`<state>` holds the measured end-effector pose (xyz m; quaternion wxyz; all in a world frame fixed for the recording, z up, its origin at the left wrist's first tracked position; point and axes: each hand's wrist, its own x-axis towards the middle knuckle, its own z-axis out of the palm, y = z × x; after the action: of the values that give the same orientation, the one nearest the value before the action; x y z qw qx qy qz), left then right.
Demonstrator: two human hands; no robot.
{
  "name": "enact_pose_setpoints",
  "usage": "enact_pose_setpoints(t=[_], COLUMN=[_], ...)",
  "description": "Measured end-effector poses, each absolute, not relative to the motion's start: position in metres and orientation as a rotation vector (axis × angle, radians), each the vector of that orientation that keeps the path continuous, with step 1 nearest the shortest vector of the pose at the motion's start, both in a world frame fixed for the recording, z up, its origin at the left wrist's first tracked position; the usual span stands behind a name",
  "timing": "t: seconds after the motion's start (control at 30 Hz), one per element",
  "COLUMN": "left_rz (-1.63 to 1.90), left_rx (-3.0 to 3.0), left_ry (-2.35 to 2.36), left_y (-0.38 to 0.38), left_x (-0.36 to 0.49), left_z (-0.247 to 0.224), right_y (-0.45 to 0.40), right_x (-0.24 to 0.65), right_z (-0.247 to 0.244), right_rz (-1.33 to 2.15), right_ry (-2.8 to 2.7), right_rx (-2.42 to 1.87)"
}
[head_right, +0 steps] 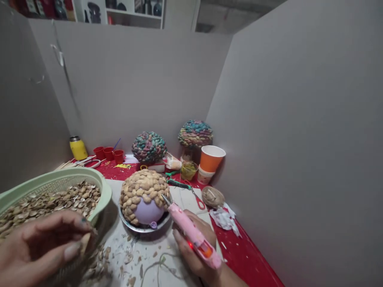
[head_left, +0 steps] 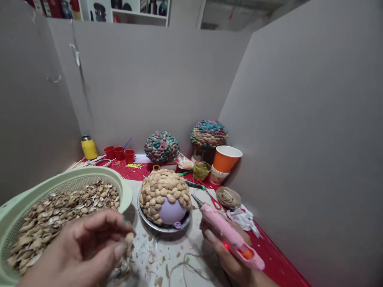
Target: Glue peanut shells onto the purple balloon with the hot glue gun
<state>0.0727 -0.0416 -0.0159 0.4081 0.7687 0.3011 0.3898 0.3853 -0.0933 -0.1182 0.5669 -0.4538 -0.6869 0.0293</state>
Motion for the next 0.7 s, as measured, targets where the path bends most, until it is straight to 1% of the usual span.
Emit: enact_pose_setpoints(t=[0.13, 0.27, 0.37, 0.5, 0.7], left_rz=[1.320, 1.549, 1.589, 1.582, 1.550], left_rx=[2.364, 2.598, 2.724, 3.092, 3.385], left_ry=[0.643, 0.508, 0.438, 0.219, 0.083], left_y=[-0.057, -0.051, -0.039, -0.024, -0.015], left_x=[0.103, 0.129, 0.147, 0.161, 0.173], left_z=[-0.026, -0.035, -0.045, -0.058, -0.062], right_y=[-0.094, -0.096, -0.096, -0.096, -0.091], right_x=[0.377, 0.379, 0.379, 0.378, 0.379], right_z=[-0.097, -0.097, -0.098, -0.092, -0.087], right_rz=[-0.038, -0.087, -0.103, -0.108, -0.110], right_ry=[-1.685, -1.685, -1.687, -1.694, -1.676], right_rx=[-0.973, -0.983, -0.945, -0.925, -0.872])
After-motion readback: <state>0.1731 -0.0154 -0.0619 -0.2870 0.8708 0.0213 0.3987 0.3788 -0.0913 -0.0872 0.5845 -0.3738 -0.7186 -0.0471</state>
